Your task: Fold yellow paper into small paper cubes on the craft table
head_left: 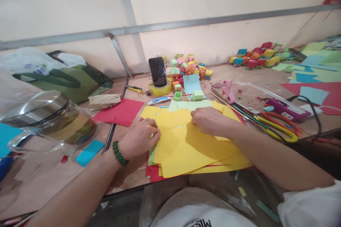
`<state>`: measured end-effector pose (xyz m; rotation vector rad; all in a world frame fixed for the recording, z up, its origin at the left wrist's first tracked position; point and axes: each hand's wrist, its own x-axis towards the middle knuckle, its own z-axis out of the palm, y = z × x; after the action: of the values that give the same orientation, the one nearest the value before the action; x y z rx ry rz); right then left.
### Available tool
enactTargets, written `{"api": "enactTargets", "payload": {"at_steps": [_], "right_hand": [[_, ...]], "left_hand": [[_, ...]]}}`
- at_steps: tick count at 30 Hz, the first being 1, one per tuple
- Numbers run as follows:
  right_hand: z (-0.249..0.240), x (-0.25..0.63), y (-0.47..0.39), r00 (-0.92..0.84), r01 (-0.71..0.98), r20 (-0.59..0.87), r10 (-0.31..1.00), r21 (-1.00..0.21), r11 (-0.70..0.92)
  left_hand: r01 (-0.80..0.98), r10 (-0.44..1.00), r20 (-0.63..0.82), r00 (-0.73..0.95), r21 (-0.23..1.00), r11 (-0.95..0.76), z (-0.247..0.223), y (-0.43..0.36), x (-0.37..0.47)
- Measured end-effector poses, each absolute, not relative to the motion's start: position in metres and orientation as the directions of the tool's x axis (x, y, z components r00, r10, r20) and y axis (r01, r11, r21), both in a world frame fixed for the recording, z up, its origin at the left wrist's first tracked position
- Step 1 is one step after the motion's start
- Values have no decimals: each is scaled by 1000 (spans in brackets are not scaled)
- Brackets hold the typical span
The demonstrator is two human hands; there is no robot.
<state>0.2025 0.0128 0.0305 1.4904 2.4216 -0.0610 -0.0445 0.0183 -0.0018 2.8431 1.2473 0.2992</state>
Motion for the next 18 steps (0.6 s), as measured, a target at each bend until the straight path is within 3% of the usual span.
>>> {"api": "enactTargets", "payload": {"at_steps": [3,8,10,13,16,18], "right_hand": [[26,202,14,-431,883,-218,876,99,459],[25,203,15,-457,877,-176,872,73,475],[23,204,17,-462,881,-126,878,44,470],[14,207,21,-528,843,192,827,-2,538],[5,208,24,-584,725,582,567,60,686],[1,208,25,-611,656,682,403,152,739]], "left_hand": [[786,800,300,520,199,-585,-17,33,-42],[797,859,215,464,321,-511,-22,42,-32],[774,859,247,448,374,-511,-18,39,-32],[722,832,366,417,422,-548,-15,32,-33],[664,749,477,460,375,-647,-16,24,-31],[627,698,500,513,336,-703,-15,19,-29]]}}
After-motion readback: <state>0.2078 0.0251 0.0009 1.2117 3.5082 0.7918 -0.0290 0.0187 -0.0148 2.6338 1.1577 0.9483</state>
